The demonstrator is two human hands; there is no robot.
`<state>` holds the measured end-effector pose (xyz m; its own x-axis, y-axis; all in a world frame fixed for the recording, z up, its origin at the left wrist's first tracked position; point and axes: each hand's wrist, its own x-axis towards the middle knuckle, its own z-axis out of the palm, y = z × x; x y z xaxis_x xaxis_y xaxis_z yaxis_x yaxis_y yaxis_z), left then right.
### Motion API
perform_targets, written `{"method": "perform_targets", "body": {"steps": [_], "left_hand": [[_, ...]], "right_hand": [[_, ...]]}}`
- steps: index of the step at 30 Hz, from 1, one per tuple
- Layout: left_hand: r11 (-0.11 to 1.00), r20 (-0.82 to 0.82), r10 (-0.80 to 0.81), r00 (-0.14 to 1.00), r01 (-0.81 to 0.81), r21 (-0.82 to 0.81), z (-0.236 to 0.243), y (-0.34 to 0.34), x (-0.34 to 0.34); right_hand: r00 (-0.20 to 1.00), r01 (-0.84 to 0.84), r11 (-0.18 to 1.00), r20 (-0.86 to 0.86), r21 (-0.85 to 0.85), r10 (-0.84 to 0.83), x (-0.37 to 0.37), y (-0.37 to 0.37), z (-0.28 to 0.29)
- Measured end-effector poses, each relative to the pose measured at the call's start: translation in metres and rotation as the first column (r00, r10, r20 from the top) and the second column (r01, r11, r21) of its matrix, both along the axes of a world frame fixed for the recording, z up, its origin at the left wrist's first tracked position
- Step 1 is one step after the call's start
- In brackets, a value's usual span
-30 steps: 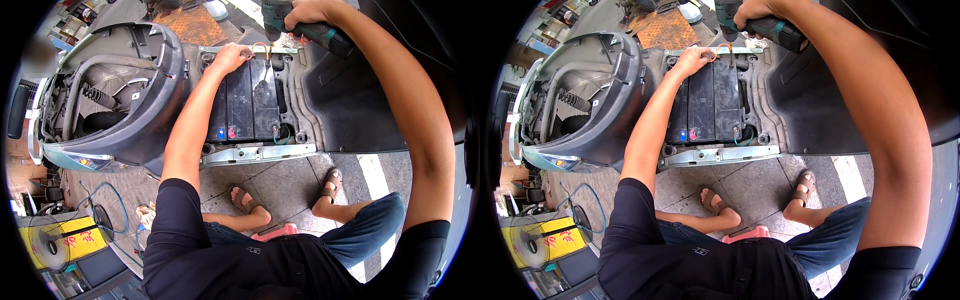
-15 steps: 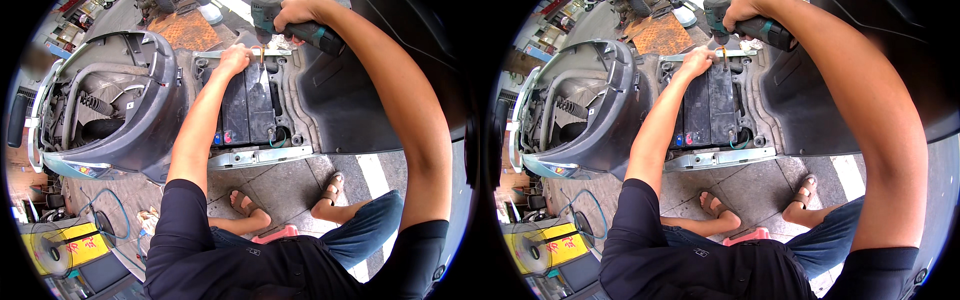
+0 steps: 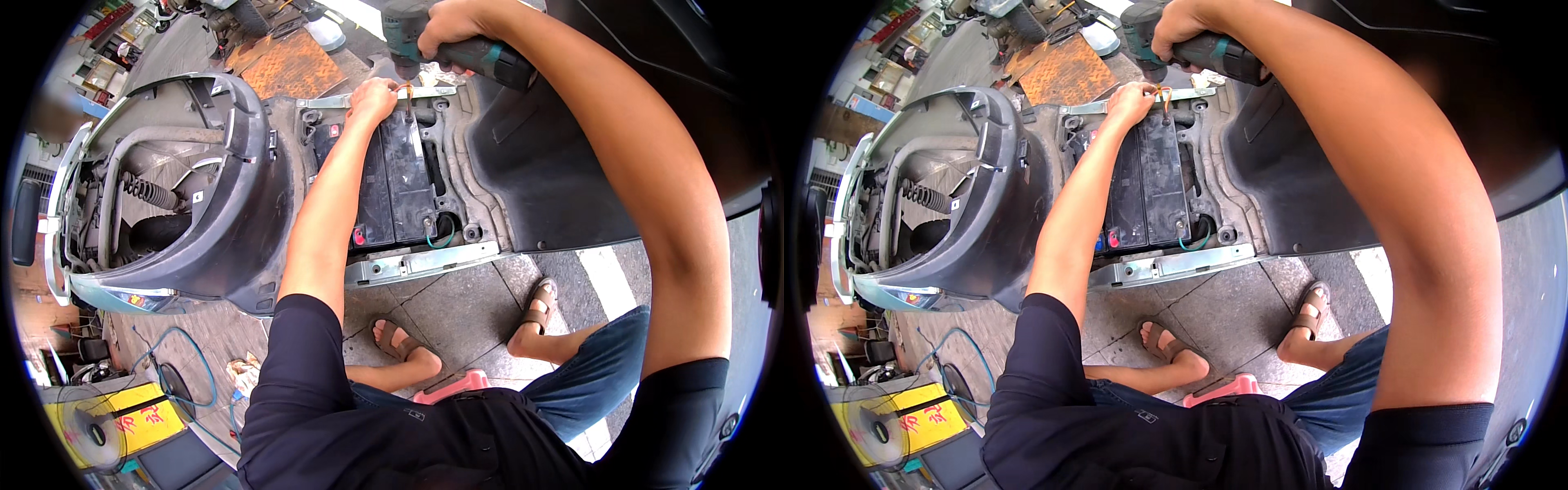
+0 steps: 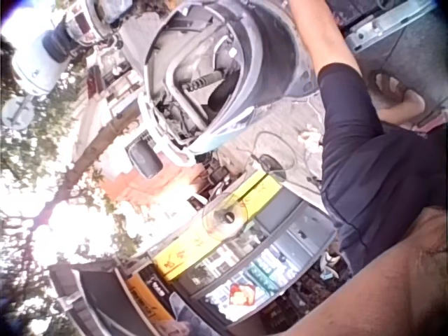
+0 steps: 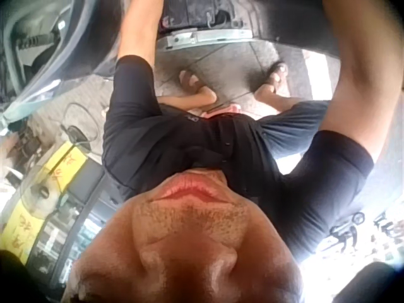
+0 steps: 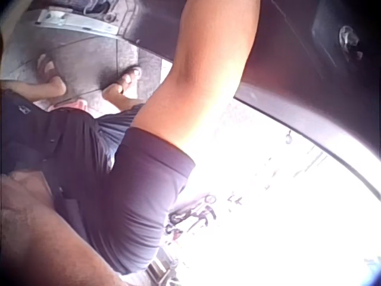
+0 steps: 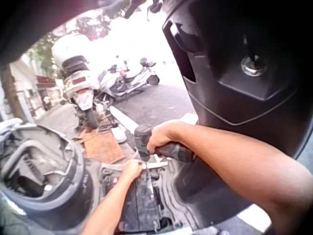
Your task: The person inserts a battery into a scooter compartment, connects the wiring, and secures the terminals by driving screws with a power drill.
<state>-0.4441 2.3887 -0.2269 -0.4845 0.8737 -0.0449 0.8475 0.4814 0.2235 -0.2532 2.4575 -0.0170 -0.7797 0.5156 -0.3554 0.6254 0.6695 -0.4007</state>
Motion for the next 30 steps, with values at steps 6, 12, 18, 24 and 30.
{"method": "perform_targets", "body": {"steps": [6,12,18,24,30], "left_hand": [[0.9,-0.14,-0.407,0.903,0.423,0.11,-0.01,-0.003,-0.002],[0.903,-0.292,-0.406,0.866,0.43,0.019,-0.02,-0.007,-0.005],[0.749,-0.418,-0.475,0.774,0.605,0.27,-0.023,-0.016,-0.001],[0.88,-0.36,-0.392,0.847,0.459,0.12,-0.004,-0.011,0.014],[0.978,-0.396,-0.205,0.895,0.173,-0.115,0.009,0.002,0.006]], "right_hand": [[1.0,0.027,0.99,-0.007,-0.135,-0.028,-0.005,0.007,-0.007],[0.999,-0.014,0.997,0.031,-0.071,0.017,-0.009,-0.002,0.001],[0.999,0.016,0.984,0.045,-0.177,-0.008,-0.012,0.006,-0.008],[1.0,0.001,0.997,0.012,-0.077,0.0,-0.007,0.001,-0.004],[1.0,0.012,0.994,0.011,-0.11,-0.011,-0.006,0.001,-0.003]]}}
